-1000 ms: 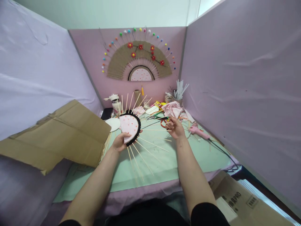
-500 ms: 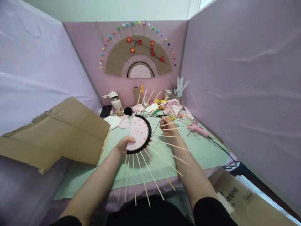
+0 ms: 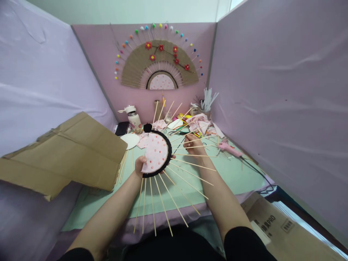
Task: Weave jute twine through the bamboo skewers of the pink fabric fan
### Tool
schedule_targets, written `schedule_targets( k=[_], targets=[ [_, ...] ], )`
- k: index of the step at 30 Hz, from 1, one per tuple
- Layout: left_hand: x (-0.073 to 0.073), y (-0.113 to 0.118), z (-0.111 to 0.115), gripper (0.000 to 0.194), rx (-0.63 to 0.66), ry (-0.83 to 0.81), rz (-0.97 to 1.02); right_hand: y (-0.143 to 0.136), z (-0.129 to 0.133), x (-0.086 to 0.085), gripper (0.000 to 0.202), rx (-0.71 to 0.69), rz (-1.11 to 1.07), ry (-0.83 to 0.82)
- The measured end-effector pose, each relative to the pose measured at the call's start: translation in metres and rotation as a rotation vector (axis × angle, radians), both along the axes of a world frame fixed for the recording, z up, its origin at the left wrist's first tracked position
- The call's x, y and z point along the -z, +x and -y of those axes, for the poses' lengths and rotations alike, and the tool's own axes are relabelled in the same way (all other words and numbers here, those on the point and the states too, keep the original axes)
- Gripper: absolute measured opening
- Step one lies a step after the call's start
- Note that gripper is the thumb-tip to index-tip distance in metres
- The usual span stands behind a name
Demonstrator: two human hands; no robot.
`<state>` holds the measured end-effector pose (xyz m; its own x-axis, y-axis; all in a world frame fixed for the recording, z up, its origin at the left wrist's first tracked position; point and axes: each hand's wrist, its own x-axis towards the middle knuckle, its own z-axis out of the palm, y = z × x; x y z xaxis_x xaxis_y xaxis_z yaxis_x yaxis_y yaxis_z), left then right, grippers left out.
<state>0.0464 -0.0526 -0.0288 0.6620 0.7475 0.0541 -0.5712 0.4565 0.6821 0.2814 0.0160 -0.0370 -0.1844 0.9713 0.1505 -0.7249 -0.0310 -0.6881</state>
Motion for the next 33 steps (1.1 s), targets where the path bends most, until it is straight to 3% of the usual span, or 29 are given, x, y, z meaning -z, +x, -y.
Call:
schedule_targets(
  k=[9,18,33],
  targets=[
    [0.002,-0.003,-0.005,0.077,-0.103,-0.045,-0.018,0.006,0.002,-0.005,0.032,0.008,-0.029,-0.007],
    [-0.009,-0.018,-0.015,0.070,-0.286,-0.076,0.021,0.024,0.011,-0.011,0.029,0.055,-0.009,0.103],
    [-0.007,-0.021,-0.016,0.069,-0.233,-0.089,-0.043,0.036,0.019,-0.014,0.012,0.148,-0.159,0.180]
  ],
)
